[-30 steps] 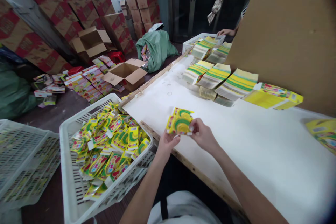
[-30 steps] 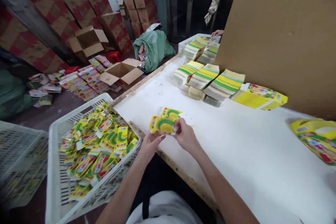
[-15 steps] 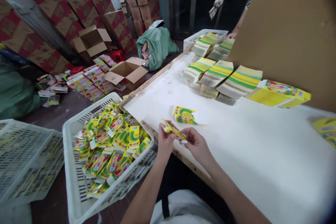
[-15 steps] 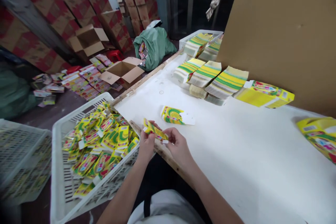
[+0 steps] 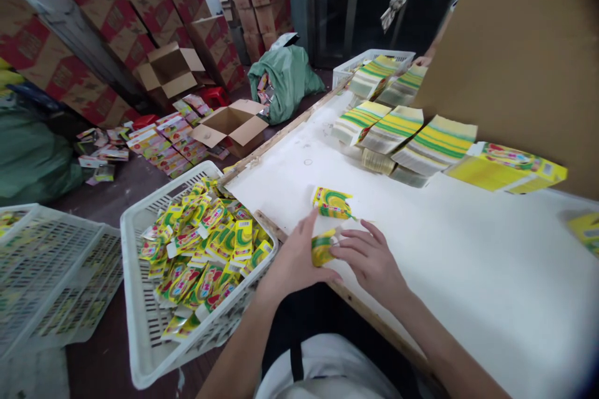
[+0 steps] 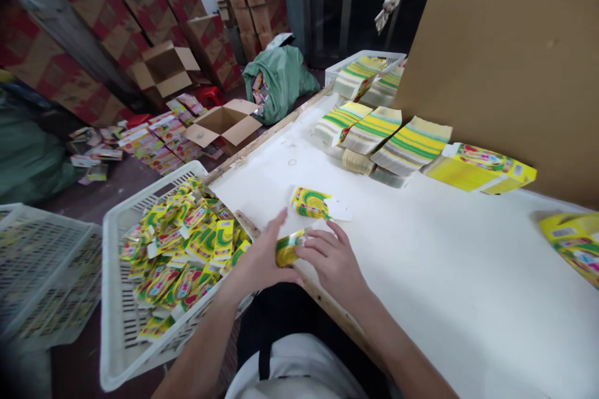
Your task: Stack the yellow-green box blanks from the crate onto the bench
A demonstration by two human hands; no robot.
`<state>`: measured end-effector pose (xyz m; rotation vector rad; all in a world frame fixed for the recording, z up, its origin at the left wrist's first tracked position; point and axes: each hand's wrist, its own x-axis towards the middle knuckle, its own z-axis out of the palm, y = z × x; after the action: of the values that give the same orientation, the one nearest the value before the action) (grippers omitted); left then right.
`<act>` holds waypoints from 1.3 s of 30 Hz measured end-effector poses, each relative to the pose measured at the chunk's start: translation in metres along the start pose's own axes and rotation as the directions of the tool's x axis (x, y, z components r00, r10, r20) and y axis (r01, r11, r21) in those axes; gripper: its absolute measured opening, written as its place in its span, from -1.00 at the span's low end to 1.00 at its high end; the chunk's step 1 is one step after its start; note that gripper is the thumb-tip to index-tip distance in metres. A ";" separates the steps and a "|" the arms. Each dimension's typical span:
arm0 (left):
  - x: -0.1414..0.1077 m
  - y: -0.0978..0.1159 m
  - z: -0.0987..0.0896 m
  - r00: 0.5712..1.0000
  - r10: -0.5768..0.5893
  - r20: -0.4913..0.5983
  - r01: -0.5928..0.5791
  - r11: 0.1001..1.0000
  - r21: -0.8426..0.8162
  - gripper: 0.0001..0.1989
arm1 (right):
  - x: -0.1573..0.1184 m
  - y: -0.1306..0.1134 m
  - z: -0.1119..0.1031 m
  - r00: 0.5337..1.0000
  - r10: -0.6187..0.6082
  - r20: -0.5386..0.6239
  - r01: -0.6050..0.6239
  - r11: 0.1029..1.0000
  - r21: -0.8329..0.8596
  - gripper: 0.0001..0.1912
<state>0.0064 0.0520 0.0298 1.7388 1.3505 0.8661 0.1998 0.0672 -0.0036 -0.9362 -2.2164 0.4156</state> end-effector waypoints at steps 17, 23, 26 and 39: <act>-0.005 -0.016 0.040 0.995 0.076 0.070 -0.090 0.972 0.219 -0.50 | 0.004 -0.013 0.031 0.785 0.568 0.248 -0.489 0.322 0.811 -0.51; -0.002 -0.027 0.046 0.999 0.053 0.002 -0.053 0.997 0.053 -0.25 | -0.005 -0.011 0.027 0.960 0.250 0.127 -0.280 0.868 0.411 -0.39; -0.003 -0.025 0.044 0.993 0.039 -0.110 -0.019 0.984 0.174 -0.38 | -0.009 -0.001 0.025 0.947 0.320 0.028 -0.311 0.893 0.326 -0.39; -0.002 -0.023 0.020 0.999 0.040 -0.016 -0.031 0.929 0.369 -0.48 | -0.003 0.004 0.003 0.953 0.185 0.241 -0.249 0.928 0.276 -0.56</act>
<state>0.0129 0.0509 0.0003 2.0472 1.5793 0.6827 0.2014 0.0679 -0.0090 -1.0097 -2.1538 0.9724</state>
